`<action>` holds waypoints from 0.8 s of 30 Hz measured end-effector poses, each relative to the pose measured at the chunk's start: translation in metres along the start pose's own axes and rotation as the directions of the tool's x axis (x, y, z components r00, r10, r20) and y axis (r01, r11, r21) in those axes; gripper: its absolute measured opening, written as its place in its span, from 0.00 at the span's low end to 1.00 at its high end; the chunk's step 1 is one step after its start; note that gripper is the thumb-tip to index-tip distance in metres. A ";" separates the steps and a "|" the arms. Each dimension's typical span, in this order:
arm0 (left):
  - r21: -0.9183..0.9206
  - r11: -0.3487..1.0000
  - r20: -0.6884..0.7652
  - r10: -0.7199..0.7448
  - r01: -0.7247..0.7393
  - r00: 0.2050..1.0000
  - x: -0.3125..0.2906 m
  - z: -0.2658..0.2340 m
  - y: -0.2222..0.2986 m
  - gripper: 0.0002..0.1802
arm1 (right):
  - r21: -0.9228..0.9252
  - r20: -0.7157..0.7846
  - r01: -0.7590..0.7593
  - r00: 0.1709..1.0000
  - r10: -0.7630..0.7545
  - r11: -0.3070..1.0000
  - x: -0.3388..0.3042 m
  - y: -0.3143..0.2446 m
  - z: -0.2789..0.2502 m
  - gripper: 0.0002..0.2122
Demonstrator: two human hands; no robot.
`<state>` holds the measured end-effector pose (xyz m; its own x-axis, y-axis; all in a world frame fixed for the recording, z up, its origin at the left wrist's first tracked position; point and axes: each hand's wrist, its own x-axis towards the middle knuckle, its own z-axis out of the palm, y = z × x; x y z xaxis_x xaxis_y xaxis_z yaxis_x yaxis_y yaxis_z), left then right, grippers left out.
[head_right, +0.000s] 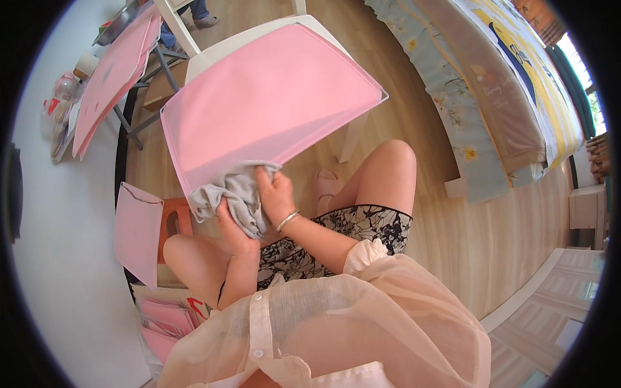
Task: Wiping and cleaning pink plastic separator sheets with a cloth.
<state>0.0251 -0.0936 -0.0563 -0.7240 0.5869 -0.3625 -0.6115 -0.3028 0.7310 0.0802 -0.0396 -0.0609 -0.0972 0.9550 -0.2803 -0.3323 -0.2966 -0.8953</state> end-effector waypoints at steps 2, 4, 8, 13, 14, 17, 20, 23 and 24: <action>0.041 0.999 0.032 0.016 -0.017 0.999 -0.001 -0.007 0.009 0.10 | -0.030 0.001 0.121 0.993 -0.121 0.992 0.021 0.001 -0.014 0.12; 0.102 0.995 -0.010 0.001 0.000 1.000 -0.003 -0.009 0.012 0.10 | -0.135 0.022 0.138 0.990 -0.137 0.981 0.025 -0.009 -0.026 0.12; -0.028 1.000 0.006 0.013 -0.013 1.000 -0.006 0.005 -0.004 0.11 | -0.036 -0.072 0.211 0.974 -0.213 0.977 0.021 -0.002 -0.014 0.11; 0.042 0.995 0.092 -0.097 0.093 0.991 0.002 0.025 -0.013 0.12 | -0.090 0.063 0.022 0.998 -0.017 0.996 0.009 0.006 -0.011 0.11; 0.061 0.997 0.075 -0.062 0.057 0.995 0.006 0.022 -0.013 0.12 | -0.029 0.032 0.012 0.999 -0.011 1.000 0.010 0.000 -0.010 0.11; 0.097 0.995 0.079 -0.037 0.030 0.996 0.020 0.006 -0.008 0.12 | -0.082 -0.092 0.162 0.981 -0.170 0.983 0.032 -0.011 -0.036 0.12; 0.203 0.978 0.042 -0.065 0.055 0.997 0.008 0.008 -0.009 0.10 | -0.021 -0.153 0.233 0.960 -0.234 0.972 0.042 -0.014 -0.042 0.13; 0.168 0.984 0.164 -0.085 0.057 0.983 0.003 0.010 -0.024 0.12 | -0.054 -0.173 0.204 0.962 -0.211 0.977 0.027 -0.017 -0.033 0.13; 0.169 0.984 0.166 -0.089 0.061 0.982 0.004 0.014 -0.024 0.12 | -0.113 -0.119 0.124 0.983 -0.137 0.986 0.016 -0.016 -0.028 0.13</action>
<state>0.0412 -0.0734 -0.0678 -0.6037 0.7278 -0.3253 -0.5915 -0.1353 0.7949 0.1102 -0.0193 -0.0608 0.0619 0.9790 -0.1940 -0.2333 -0.1748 -0.9566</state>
